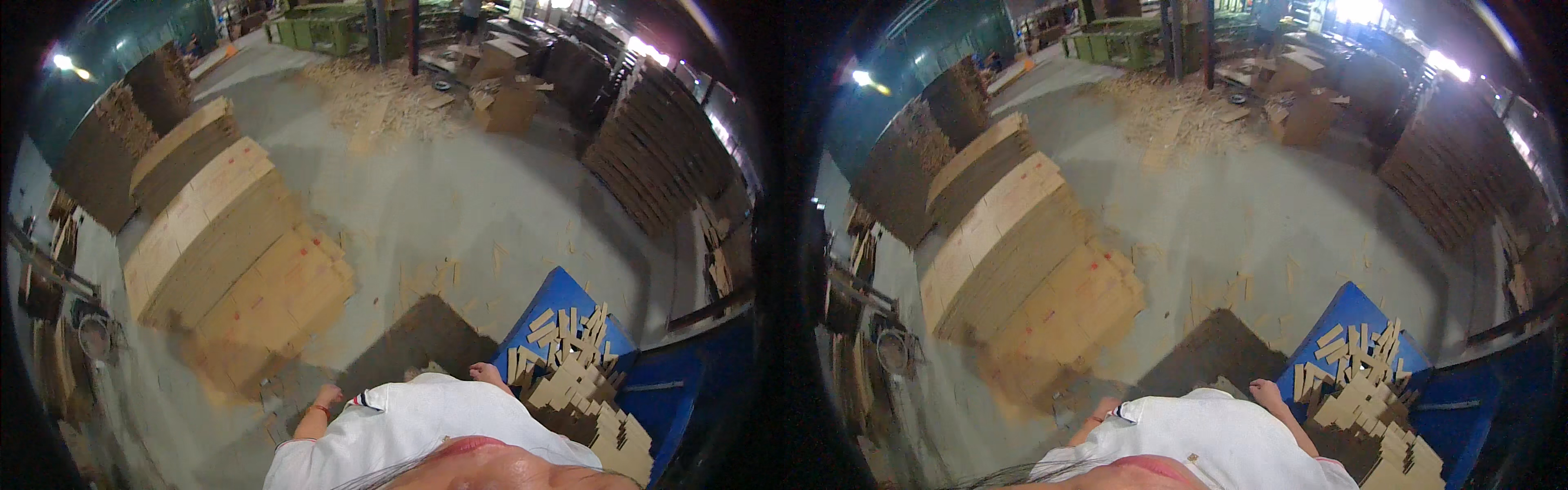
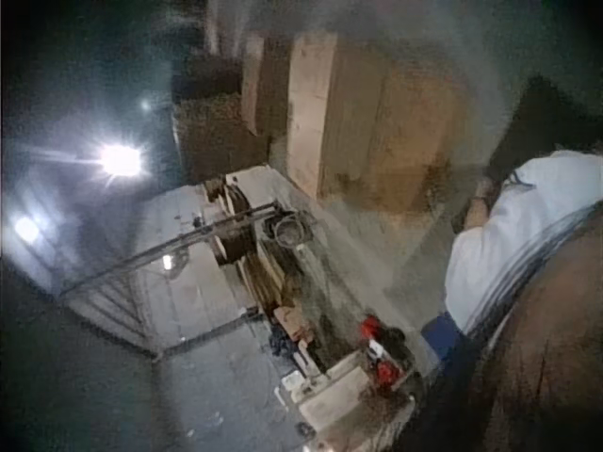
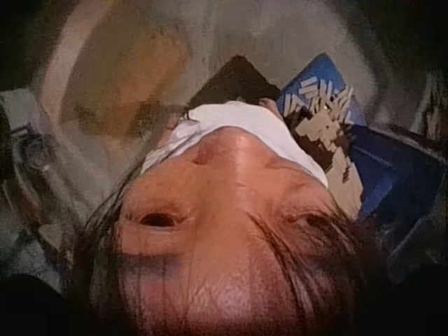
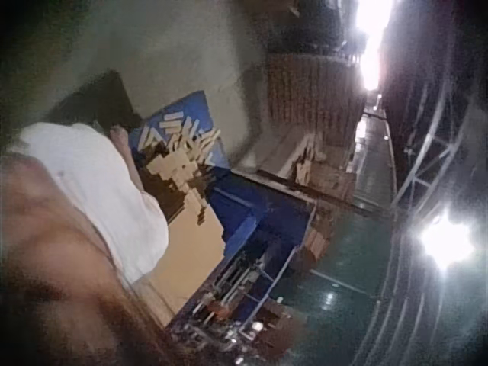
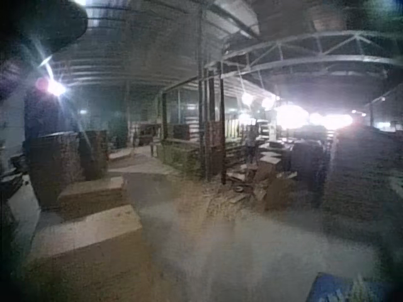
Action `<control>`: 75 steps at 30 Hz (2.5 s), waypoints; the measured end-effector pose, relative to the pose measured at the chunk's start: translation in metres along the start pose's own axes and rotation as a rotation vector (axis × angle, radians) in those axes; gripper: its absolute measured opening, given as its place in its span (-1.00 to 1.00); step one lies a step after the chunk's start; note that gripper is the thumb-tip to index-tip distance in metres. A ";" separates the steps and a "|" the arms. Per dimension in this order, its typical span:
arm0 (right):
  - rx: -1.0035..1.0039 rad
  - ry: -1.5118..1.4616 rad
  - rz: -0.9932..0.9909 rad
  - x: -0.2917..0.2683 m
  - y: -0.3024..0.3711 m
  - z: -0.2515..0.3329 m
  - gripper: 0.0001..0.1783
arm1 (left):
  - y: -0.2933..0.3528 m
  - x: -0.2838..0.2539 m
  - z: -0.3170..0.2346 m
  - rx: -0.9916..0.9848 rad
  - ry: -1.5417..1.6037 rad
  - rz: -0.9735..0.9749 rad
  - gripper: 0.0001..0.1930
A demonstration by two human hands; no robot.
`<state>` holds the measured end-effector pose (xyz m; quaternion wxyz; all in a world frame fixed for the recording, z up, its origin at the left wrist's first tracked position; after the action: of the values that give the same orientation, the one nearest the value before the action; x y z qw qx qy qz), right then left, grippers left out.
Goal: The person repeatedly picks up flat cardboard sheets from a conveyor and stacks them on a blue pallet. The person handles the sheets one at a time, aligns them, and places them in a growing pile. The person occasionally points toward the stack before resuming stacking.
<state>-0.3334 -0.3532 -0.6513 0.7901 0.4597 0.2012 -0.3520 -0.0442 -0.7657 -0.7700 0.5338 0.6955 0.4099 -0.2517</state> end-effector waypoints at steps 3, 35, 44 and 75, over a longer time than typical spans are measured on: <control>0.108 0.026 0.064 0.025 -0.025 -0.080 -0.62 | -0.003 0.028 0.024 -0.350 0.286 -0.147 -0.79; -0.391 0.416 0.541 0.404 -0.322 0.289 -0.71 | 0.438 -0.258 -0.056 1.150 1.046 -1.441 -0.78; -0.838 0.513 0.681 0.625 -0.263 0.613 -0.65 | 0.445 -0.224 -0.050 0.641 0.721 -1.276 -0.57; 1.023 -0.165 -0.598 0.470 0.020 -0.187 -0.72 | -0.145 -0.136 0.252 0.373 0.720 -0.471 -0.53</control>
<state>-0.0022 -0.3589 -1.0343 0.3482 0.6763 0.0645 -0.6459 -0.2162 -1.0317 -0.8171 0.1519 0.7106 0.6635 -0.1782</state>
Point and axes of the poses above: each hand's wrist, its own y-axis away from the middle knuckle, its own x-axis out of the palm, z = x × y, the point moved 9 cm from there along -y, towards the middle knuckle, and after that the axes turned 6 degrees about x, right-handed, at the moved point
